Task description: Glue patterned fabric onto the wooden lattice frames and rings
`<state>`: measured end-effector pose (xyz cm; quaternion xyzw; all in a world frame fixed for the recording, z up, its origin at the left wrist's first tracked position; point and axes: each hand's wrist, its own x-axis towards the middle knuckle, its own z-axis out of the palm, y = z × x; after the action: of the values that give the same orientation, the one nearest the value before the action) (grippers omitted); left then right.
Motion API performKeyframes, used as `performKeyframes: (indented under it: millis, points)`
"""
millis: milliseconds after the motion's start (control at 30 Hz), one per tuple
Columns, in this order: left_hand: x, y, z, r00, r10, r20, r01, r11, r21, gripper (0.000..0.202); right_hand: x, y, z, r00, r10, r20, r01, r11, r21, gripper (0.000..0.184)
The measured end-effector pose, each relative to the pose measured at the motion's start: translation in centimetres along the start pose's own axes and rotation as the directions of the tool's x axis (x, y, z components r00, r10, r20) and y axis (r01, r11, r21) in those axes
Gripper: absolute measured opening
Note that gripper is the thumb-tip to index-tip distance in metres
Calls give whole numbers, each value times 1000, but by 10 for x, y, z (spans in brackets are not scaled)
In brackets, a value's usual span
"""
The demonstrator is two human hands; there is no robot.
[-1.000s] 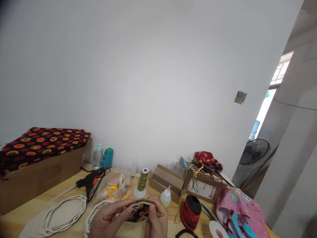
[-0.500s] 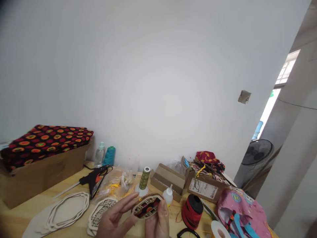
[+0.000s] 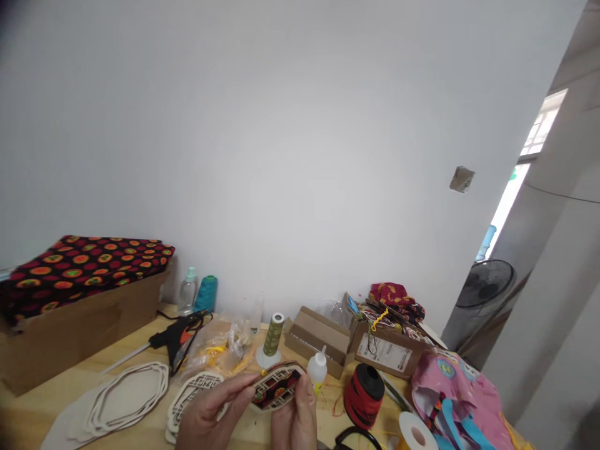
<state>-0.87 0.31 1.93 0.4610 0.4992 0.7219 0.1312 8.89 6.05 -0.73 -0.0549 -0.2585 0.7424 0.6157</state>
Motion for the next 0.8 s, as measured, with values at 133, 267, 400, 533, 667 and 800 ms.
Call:
performKeyframes:
  millis: [133,267,400,533,667,800]
  points:
    - [-1,-2,4,990,-140,31,143,980,-141,15,2,-6,4,1000,6,30,-3,996,-91,22]
    - [5,1,9,945,-303,122,325,843,-428,29,4,-9,9,996,-65,-58,56,988,-146,23]
    - [13,-2,7,883,-383,270,469,728,-500,33,2,-6,10,995,-56,-86,40,983,-181,23]
    - [15,-7,3,855,-400,330,512,751,-417,31,0,-2,9,998,-19,-53,5,965,-263,23]
    - [16,-10,3,846,-422,326,525,765,-373,26,0,1,10,994,-32,-104,-1,952,-306,27]
    - [16,-13,4,837,-439,326,541,753,-376,26,0,1,7,991,-59,-120,6,915,-404,30]
